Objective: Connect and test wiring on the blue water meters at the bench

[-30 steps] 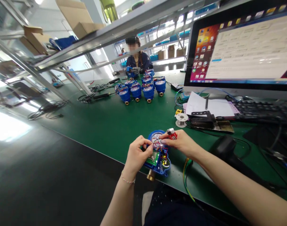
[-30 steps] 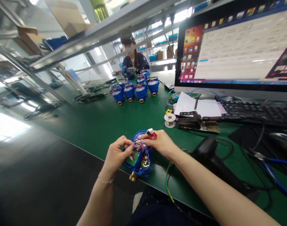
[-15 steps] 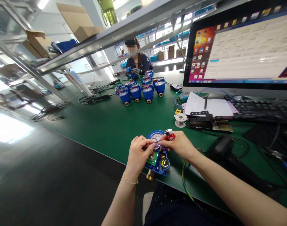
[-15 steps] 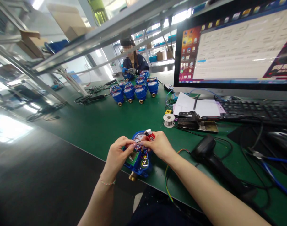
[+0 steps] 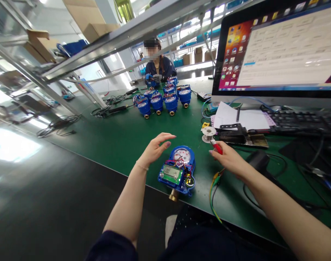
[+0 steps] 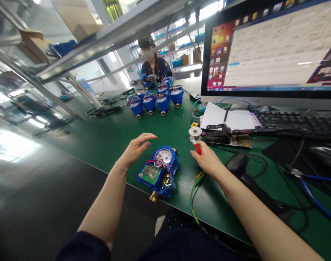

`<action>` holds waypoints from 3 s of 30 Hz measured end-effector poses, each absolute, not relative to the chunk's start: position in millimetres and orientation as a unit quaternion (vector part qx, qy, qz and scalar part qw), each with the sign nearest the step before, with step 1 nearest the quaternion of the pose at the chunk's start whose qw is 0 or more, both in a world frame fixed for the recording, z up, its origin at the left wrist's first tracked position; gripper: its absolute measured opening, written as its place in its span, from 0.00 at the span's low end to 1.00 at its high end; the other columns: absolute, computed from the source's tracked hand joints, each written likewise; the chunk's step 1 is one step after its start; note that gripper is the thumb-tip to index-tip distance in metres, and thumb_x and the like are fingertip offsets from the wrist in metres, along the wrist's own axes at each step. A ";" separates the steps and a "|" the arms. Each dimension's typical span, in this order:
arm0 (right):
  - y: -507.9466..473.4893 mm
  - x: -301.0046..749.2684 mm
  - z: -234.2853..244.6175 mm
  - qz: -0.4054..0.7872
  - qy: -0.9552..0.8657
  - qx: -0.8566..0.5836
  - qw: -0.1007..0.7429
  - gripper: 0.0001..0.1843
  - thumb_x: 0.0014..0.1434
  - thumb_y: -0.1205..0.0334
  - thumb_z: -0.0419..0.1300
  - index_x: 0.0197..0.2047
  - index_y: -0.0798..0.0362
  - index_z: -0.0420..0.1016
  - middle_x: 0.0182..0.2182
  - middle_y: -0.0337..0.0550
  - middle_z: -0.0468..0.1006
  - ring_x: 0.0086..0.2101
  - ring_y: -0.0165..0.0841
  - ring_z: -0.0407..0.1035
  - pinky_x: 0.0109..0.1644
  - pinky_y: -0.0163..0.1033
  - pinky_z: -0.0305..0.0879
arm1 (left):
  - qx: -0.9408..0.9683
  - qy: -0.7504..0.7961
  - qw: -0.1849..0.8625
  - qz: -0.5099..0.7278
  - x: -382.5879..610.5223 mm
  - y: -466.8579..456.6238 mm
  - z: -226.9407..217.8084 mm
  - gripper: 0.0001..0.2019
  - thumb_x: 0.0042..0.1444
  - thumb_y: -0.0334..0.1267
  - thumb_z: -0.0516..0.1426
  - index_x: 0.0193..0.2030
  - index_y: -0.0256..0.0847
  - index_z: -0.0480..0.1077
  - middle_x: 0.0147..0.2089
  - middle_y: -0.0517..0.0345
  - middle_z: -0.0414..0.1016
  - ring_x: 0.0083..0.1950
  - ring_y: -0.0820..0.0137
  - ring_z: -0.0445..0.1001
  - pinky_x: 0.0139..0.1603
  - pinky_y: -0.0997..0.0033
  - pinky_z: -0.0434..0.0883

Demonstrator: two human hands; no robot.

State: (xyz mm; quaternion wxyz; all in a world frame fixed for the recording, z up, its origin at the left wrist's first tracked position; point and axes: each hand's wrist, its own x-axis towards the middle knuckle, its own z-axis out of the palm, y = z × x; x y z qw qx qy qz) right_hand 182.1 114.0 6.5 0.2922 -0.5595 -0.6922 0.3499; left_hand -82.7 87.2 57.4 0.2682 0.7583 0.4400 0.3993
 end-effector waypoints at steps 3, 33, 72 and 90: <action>122.0 191.6 -13.7 0.298 -0.692 -0.603 0.263 0.18 0.52 0.65 0.52 0.47 0.58 0.66 0.35 0.49 0.72 0.39 0.38 0.68 0.46 0.41 0.65 | 0.775 0.337 0.439 0.303 -72.2 116.6 49.3 0.17 0.56 0.51 0.55 0.44 0.41 0.74 0.52 0.50 0.71 0.57 0.63 0.65 0.60 0.61 0.59; 15.5 176.6 -12.4 0.332 -0.757 -0.453 0.335 0.24 0.63 0.51 0.45 0.57 0.54 0.60 0.51 0.50 0.68 0.51 0.37 0.64 0.55 0.44 0.63 | 0.422 0.503 0.310 0.687 -19.5 8.1 -23.8 0.16 0.62 0.44 0.45 0.43 0.40 0.69 0.62 0.51 0.60 0.60 0.62 0.63 0.60 0.58 0.62; 33.4 221.7 -5.9 0.071 -0.791 -0.605 0.051 0.21 0.61 0.69 0.48 0.57 0.52 0.62 0.35 0.46 0.77 0.31 0.37 0.73 0.30 0.38 0.66 | 0.568 0.551 0.088 0.605 -16.7 -5.1 -49.1 0.39 0.39 0.63 0.61 0.55 0.49 0.57 0.66 0.48 0.44 0.67 0.51 0.46 0.63 0.45 0.54; -25.3 200.6 37.0 0.141 -0.875 -0.205 0.415 0.12 0.64 0.70 0.46 0.37 0.57 0.71 0.29 0.43 0.71 0.31 0.29 0.64 0.34 0.34 0.62 | 0.773 0.373 -0.090 0.505 29.8 -24.8 21.5 0.07 0.55 0.28 0.59 0.41 0.39 0.71 0.35 0.59 0.74 0.40 0.71 0.70 0.54 0.58 0.61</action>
